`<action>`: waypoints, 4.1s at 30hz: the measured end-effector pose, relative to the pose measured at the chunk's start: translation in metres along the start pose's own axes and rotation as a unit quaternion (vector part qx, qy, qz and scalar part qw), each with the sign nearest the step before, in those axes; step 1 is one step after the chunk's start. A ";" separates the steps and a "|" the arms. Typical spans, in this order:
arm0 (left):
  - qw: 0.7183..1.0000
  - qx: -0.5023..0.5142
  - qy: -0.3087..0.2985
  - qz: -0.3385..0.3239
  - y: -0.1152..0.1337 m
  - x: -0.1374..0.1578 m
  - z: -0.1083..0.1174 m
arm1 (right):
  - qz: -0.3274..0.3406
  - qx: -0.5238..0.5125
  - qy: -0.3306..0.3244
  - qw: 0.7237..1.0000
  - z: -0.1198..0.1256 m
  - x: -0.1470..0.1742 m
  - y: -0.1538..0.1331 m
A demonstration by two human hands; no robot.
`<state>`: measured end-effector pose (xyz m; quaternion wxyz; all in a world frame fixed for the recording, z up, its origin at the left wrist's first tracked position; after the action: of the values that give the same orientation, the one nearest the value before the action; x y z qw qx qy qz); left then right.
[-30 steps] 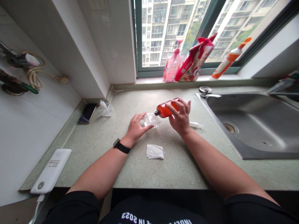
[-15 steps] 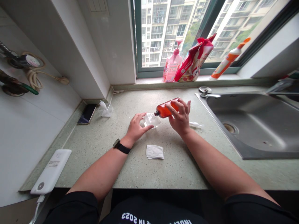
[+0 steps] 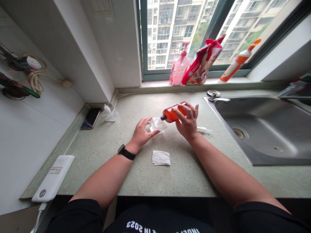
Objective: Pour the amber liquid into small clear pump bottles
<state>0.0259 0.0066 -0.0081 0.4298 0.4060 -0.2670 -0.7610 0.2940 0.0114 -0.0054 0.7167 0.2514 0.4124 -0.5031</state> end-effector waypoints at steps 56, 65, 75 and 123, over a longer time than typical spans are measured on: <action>0.986 0.092 0.105 0.087 -0.009 -0.010 0.005 | -0.246 -0.048 -0.147 0.957 -0.015 0.010 0.017; 0.956 0.179 0.189 0.137 -0.022 -0.017 0.007 | -0.167 -0.130 0.044 0.976 0.059 -0.034 0.014; 0.940 0.237 0.193 0.155 -0.023 -0.016 0.010 | 0.043 -0.247 -0.493 0.833 0.056 -0.003 -0.088; 0.939 0.320 0.077 0.102 -0.003 -0.011 0.007 | -0.377 -0.664 -0.280 0.582 0.031 -0.006 -0.050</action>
<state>0.0215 0.0176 -0.0025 0.3719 0.5497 -0.5024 -0.5542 0.2570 -0.0277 0.0185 0.5104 -0.6255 0.4678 -0.3596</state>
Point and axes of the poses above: each hand's wrist, its own x-axis away from the middle knuckle, its own z-axis out of the back of the hand, y = z × x, the point moved 1 cm from there along -x, towards the middle knuckle, and after that the axes turned 1 degree about -z, right-handed, at the moved point
